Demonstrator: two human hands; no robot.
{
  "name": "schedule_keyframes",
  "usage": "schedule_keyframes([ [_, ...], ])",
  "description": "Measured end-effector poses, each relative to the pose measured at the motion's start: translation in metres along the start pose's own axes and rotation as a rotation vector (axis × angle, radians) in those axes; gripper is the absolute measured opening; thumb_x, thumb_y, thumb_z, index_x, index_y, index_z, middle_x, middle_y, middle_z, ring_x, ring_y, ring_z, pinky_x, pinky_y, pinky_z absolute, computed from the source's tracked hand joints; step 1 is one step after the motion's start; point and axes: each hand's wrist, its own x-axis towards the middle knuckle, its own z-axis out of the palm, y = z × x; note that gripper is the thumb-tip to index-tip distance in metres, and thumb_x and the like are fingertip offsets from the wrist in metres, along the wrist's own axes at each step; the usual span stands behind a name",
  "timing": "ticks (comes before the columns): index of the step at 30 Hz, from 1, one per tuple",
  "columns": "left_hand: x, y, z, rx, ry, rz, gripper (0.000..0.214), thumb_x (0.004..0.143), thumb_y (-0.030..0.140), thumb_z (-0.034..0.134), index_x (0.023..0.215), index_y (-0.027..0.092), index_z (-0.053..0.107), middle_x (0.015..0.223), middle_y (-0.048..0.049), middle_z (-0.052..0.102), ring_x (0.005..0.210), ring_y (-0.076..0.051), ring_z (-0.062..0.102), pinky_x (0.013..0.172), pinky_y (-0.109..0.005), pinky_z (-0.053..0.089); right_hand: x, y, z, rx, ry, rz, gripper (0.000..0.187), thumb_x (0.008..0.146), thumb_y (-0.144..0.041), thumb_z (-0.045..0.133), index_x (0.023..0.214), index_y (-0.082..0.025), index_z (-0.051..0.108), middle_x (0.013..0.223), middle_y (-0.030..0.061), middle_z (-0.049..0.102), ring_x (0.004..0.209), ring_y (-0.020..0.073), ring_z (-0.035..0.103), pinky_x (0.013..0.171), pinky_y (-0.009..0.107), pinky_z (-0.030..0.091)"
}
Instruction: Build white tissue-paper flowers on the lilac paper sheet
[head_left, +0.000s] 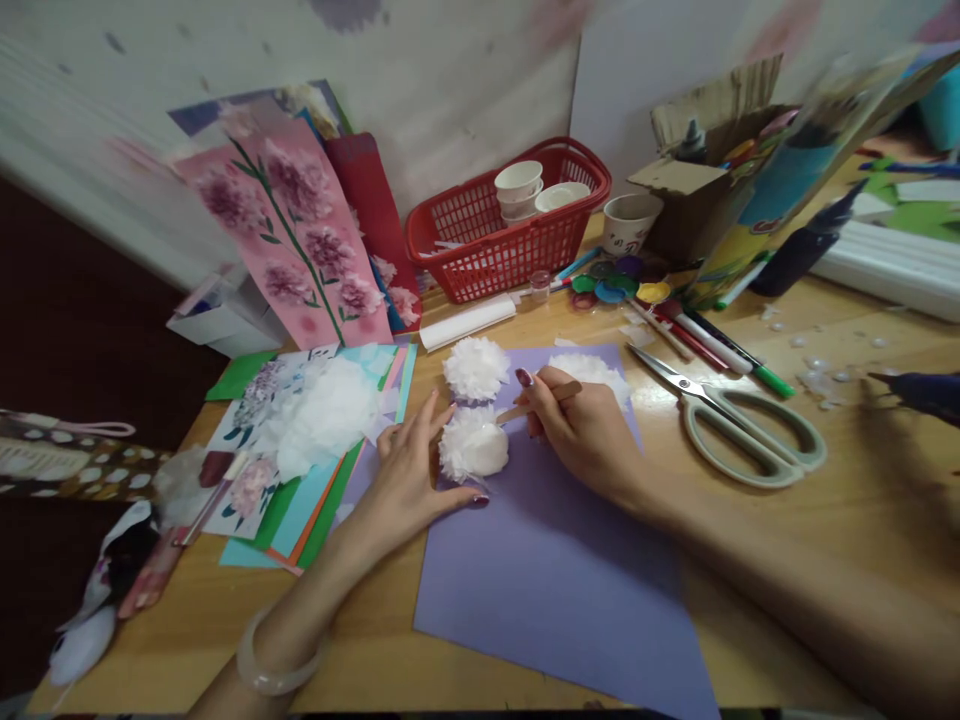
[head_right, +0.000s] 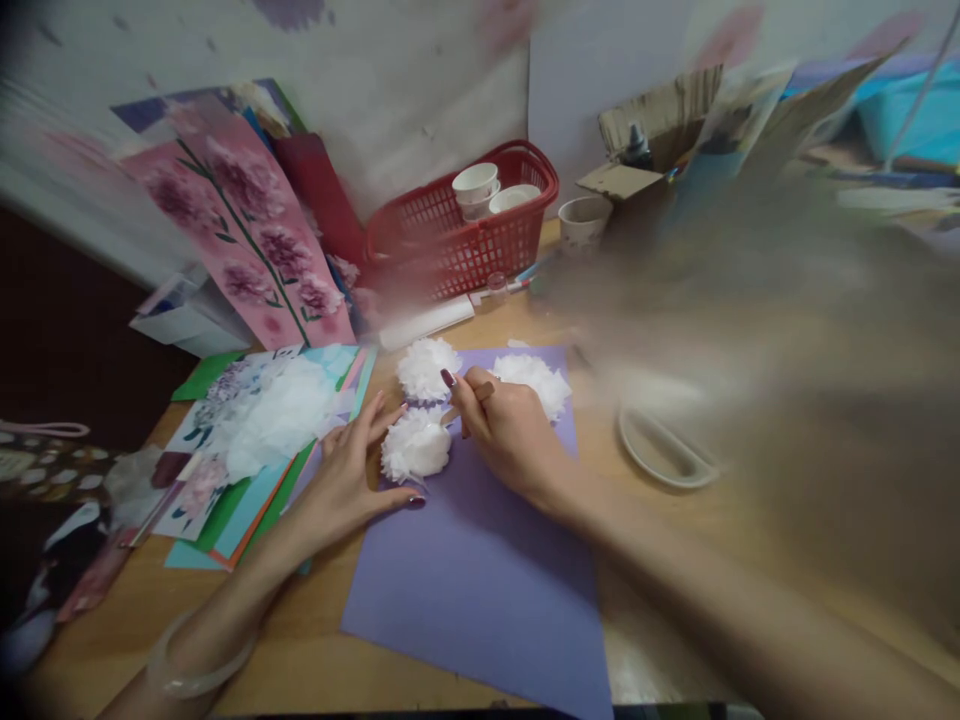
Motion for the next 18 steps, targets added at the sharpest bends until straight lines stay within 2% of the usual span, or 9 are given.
schedule_keyframes([
  [7,-0.0019,-0.0028,0.0029,-0.024,-0.004,-0.014,0.122,0.072,0.050,0.080,0.152,0.029,-0.008,0.150,-0.0183,0.046,0.145,-0.038,0.028,0.111,-0.062,0.018,0.0029,-0.0006,-0.0002,0.005,-0.008,0.043,0.054,0.101,-0.052,0.031,0.059,-0.022,0.049,0.048,-0.0014,0.056,0.044,0.0123,0.053,0.054,0.025,0.040],
  [10,-0.0023,-0.0025,0.0027,-0.032,0.005,-0.005,0.120,0.072,0.049,0.080,0.153,0.030,-0.006,0.149,-0.0184,0.047,0.144,-0.038,0.030,0.111,-0.062,0.018,0.0008,-0.0008,-0.0015,0.008,-0.006,0.020,0.055,0.101,-0.052,0.032,0.058,-0.022,0.048,0.049,-0.0014,0.055,0.046,0.0123,0.054,0.055,0.025,0.040],
  [18,-0.0016,-0.0022,0.0028,-0.030,0.013,-0.007,0.120,0.070,0.047,0.083,0.153,0.032,-0.003,0.149,-0.0165,0.047,0.142,-0.037,0.034,0.111,-0.061,0.019,-0.0023,-0.0018,-0.0051,0.048,0.093,0.004,0.054,0.100,-0.053,0.033,0.060,-0.022,0.050,0.048,-0.0024,0.055,0.044,0.0115,0.052,0.053,0.024,0.040],
])
